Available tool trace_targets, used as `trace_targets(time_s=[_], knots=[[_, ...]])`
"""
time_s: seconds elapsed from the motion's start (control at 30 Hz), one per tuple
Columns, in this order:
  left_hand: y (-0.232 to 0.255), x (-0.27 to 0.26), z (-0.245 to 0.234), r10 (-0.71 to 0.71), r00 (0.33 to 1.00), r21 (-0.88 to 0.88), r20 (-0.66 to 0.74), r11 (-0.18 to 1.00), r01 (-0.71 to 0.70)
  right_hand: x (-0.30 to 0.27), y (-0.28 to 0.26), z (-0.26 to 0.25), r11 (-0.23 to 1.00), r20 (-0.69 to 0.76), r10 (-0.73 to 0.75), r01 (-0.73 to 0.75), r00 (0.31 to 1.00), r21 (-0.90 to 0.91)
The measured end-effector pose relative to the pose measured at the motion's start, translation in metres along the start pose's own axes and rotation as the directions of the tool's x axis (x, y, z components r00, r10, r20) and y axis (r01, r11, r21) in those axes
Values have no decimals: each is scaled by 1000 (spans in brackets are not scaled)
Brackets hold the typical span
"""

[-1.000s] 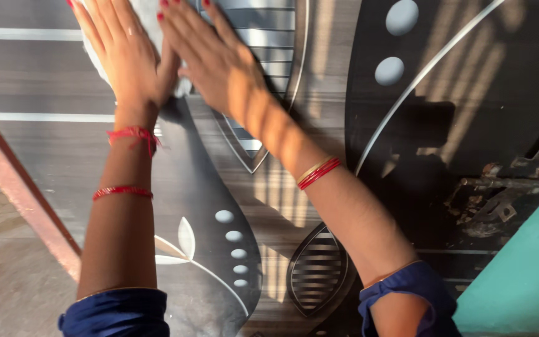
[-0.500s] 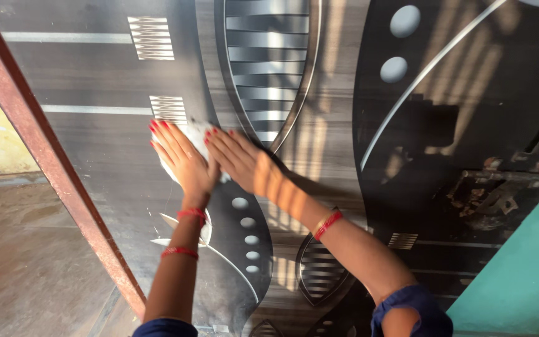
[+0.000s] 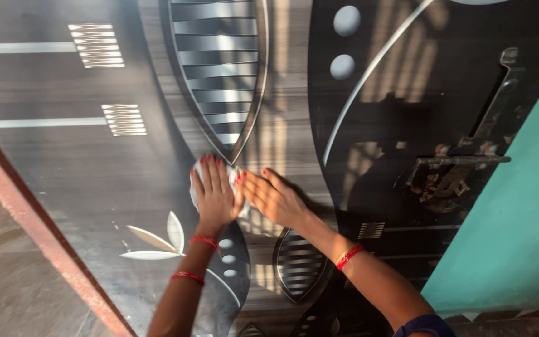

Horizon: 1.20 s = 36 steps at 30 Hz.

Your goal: The person wipes the surface of a dark metal door with a white cloth, moving the cloth across the door's panels and around the handle area. The person repeatedly rubs different sections of the door, including the decorative vents and the latch mechanism.

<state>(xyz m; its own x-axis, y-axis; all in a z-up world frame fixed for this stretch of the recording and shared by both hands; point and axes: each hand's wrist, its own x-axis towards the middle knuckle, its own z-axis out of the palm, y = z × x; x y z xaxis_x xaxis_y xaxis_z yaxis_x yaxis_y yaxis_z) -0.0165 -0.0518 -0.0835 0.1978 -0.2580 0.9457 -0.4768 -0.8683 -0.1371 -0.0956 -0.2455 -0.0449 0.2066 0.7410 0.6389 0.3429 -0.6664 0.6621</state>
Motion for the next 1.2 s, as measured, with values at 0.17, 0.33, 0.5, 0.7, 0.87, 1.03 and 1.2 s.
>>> trace_targets(time_s=[0.17, 0.33, 0.5, 0.7, 0.87, 1.03, 1.2], knots=[[-8, 119, -35, 142, 982, 19, -121, 990, -141, 43, 55, -26, 978, 83, 152, -138, 985, -157], [3, 233, -84, 186, 974, -155, -129, 967, -205, 90, 120, -54, 940, -129, 330, -338, 935, -41], [35, 287, -88, 83, 993, -280, 80, 958, -58, 95, 158, -66, 898, -198, 398, -425, 896, -115], [63, 243, -54, 332, 942, -53, -41, 941, -334, 33, 127, -54, 873, -165, 454, -474, 875, -112], [87, 190, -36, 588, 808, 63, 33, 806, -589, -31, 70, -55, 860, -91, 437, -445, 895, -252], [95, 207, -34, 608, 794, 46, -1, 793, -607, -34, 85, -63, 857, -77, 468, -474, 880, -205], [80, 276, -41, 533, 818, 146, -214, 846, -513, 9, 149, -93, 894, -123, 410, -425, 904, -143]])
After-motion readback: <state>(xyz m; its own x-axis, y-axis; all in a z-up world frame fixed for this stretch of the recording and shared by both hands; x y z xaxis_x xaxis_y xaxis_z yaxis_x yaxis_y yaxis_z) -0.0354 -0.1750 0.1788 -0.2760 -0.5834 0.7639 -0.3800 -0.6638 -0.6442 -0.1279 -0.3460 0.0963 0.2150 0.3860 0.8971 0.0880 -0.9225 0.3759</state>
